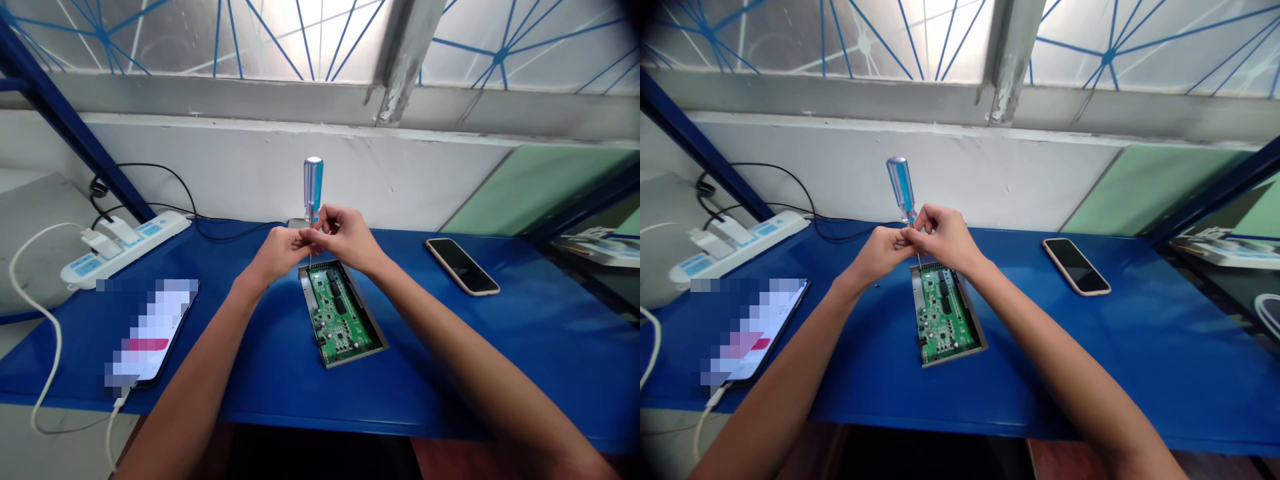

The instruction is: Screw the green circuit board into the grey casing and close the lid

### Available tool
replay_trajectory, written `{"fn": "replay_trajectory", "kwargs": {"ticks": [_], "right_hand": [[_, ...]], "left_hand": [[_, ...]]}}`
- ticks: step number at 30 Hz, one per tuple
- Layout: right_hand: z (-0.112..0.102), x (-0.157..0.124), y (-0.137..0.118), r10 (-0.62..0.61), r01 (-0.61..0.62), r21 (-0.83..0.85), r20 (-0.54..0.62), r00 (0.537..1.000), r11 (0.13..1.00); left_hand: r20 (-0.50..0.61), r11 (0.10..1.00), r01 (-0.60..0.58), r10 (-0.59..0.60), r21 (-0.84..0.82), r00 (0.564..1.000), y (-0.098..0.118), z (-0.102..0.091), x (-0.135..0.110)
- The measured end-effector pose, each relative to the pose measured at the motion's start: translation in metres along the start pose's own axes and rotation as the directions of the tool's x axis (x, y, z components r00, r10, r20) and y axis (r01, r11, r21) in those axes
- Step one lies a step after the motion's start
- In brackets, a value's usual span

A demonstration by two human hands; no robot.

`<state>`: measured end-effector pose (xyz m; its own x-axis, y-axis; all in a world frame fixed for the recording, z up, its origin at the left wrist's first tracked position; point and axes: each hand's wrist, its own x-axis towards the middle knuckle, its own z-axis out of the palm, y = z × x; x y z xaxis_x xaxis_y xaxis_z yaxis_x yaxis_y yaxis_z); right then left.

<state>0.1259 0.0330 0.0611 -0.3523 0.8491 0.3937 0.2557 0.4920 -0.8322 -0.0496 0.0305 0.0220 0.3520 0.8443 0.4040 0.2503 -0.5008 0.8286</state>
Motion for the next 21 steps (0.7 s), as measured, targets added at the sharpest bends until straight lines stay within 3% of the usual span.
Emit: {"fn": "replay_trajectory", "kwargs": {"ticks": [5,10,21], "right_hand": [[-0.006,0.001,-0.005,-0.041,0.047,-0.09,0.066,0.997,0.995],[-0.01,0.001,-0.008,-0.051,0.055,-0.025,0.139,0.989,0.998],[0.002,0.0,-0.002,-0.066,0.064,-0.036,-0.073,0.995,0.997]], "left_hand": [[0.072,1.0,-0.025,0.026,-0.012,0.997,0.005,-0.002,0.001],[0.116,0.999,0.006,-0.002,-0.035,0.993,0.008,0.0,0.001],[-0.103,0.998,0.007,0.0,0.067,0.995,0.001,0.003,-0.002]]}}
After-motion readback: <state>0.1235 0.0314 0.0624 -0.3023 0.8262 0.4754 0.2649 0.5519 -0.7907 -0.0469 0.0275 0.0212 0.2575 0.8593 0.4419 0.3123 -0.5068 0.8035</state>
